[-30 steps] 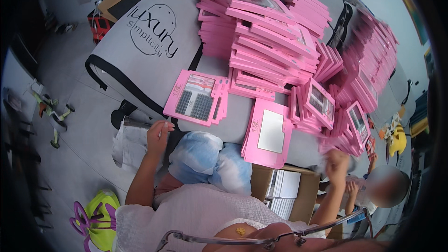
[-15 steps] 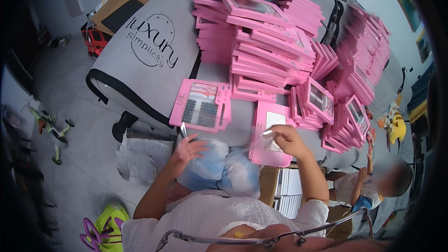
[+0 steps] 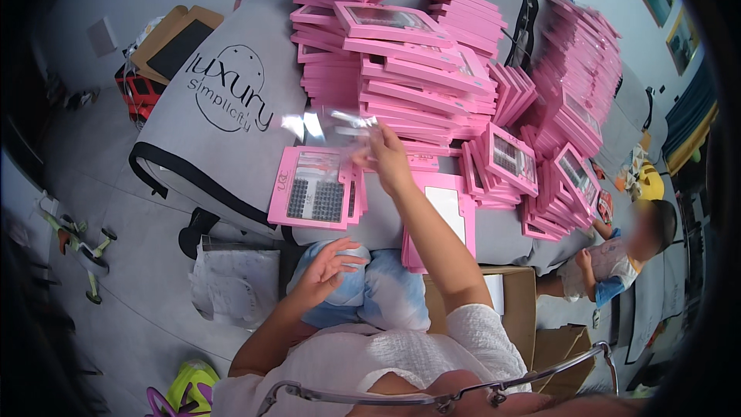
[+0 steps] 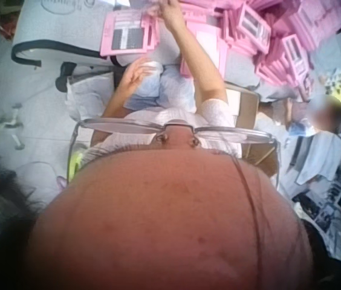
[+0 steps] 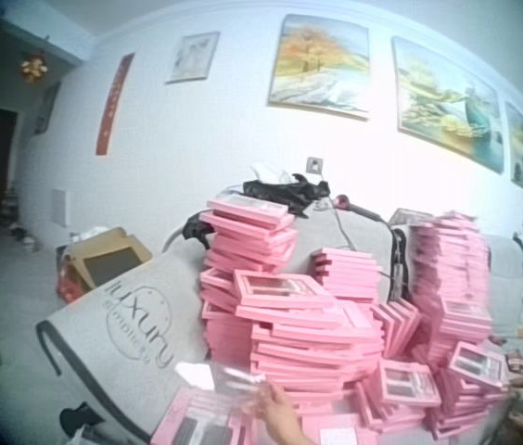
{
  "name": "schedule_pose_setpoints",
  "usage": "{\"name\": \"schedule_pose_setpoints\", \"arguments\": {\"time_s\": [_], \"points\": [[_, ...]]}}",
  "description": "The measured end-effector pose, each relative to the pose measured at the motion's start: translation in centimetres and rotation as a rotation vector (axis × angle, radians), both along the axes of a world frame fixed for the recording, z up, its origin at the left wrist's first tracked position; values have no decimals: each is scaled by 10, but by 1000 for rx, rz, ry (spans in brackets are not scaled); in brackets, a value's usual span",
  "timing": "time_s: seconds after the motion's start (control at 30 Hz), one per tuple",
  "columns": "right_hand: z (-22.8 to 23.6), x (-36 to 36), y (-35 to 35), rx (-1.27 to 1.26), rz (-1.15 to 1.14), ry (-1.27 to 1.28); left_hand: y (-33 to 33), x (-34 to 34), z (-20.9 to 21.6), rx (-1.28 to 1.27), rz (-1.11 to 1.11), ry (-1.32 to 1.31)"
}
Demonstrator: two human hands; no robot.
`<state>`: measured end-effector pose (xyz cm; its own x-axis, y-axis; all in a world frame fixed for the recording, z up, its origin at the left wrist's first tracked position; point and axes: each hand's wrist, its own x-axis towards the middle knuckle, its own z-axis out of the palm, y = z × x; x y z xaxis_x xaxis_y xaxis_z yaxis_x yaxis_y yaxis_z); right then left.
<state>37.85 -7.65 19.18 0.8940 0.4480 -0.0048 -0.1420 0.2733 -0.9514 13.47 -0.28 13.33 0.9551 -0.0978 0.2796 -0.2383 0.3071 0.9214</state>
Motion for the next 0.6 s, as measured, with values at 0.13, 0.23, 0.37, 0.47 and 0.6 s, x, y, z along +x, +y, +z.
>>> {"name": "schedule_pose_setpoints", "arguments": {"time_s": [0.13, 0.23, 0.37, 0.47, 0.6], "points": [[-42, 8, 38, -479, -315, -909, -1, -5, -1, 13, -9, 62], [-40, -32, 42, -504, -330, -1153, 6, -3, -7, -9, -16, 86], [-8, -50, 12, -740, -76, -971, 7, -6, -19, -29, -9, 149], [50, -32, -7, -820, -254, -1130, 11, -10, -27, -33, 6, 166], [119, 35, 2, -707, -641, -1607, 13, -16, -29, -42, 57, 189]]}}
